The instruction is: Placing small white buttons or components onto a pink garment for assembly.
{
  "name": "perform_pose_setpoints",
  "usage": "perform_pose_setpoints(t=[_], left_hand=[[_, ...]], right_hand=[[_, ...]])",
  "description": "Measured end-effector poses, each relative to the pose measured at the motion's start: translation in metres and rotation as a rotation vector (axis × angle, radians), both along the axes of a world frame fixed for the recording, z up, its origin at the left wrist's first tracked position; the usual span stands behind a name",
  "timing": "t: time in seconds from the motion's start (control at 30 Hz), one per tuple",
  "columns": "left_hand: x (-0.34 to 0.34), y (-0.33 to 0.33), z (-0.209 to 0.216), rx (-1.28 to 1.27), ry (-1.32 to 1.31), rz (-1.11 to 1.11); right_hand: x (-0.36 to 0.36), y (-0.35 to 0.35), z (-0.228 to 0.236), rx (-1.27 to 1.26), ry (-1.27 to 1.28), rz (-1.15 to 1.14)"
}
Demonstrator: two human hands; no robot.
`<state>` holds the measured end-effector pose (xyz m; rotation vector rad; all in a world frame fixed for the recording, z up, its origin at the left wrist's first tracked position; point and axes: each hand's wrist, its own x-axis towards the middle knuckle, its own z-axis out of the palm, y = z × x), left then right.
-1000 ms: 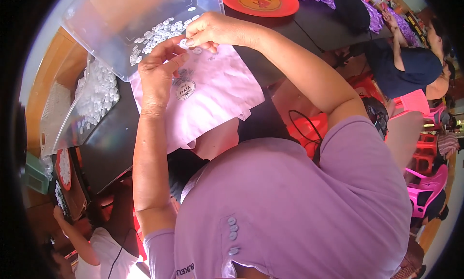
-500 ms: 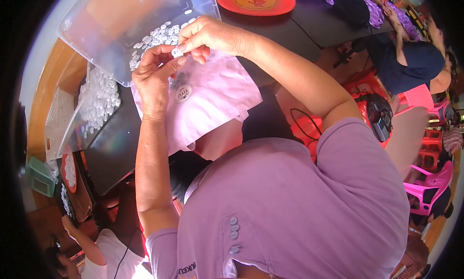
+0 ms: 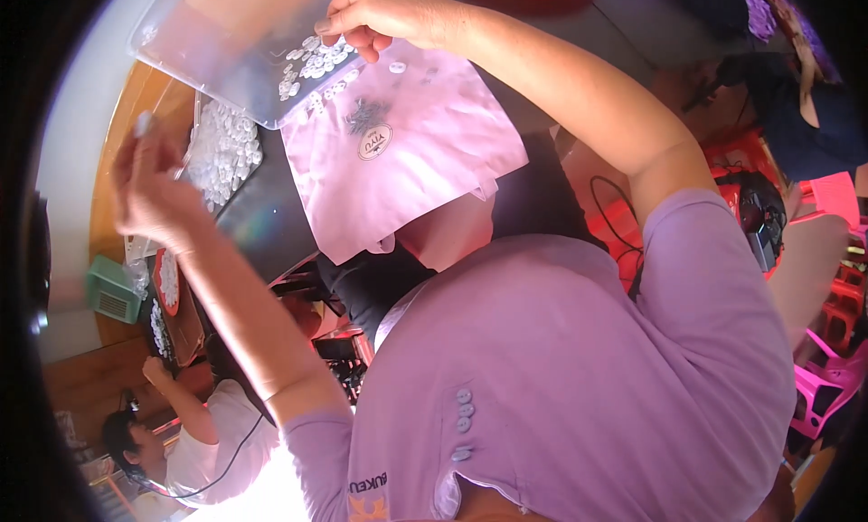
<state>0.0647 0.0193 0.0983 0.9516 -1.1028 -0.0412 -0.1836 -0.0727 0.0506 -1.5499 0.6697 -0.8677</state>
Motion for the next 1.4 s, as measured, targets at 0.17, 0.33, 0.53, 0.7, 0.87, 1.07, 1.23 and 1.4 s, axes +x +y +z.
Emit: perform_pose_setpoints(t=[0.17, 0.33, 0.53, 0.7, 0.87, 1.07, 1.23, 1.4], left_hand=[[0.103, -0.005, 0.019, 0.328, -0.607, 0.551], [-0.005, -0.001, -0.06, 0.276, -0.508, -0.043], [-0.045, -0.038, -0.111, 0.449, -1.089, 0.087], [-0.047, -0.046, -0.116, 0.56, -1.098, 0.031], [-0.053, -0.029, -0.101, 0.606, -1.017, -0.096], [-0.095, -0.039, -0.106, 0.441, -1.151, -0.268], [-0.094, -0.049, -0.111, 0.221, -1.395, -0.23], [-0.096, -0.054, -0.108, 0.218, -1.517, -0.243]], right_hand=[[0.008, -0.013, -0.014, 0.006, -0.113, 0.01], [-0.014, -0.023, -0.028, -0.044, -0.141, -0.141], [-0.019, -0.021, -0.025, -0.218, 0.063, -0.142], [-0.022, -0.021, -0.023, -0.219, 0.061, -0.114], [-0.023, -0.007, -0.006, -0.313, 0.086, -0.121], [-0.028, -0.024, -0.023, -0.51, 0.083, -0.208], [-0.022, -0.036, -0.028, -0.621, 0.09, -0.296], [-0.02, -0.031, -0.025, -0.664, 0.121, -0.308]])
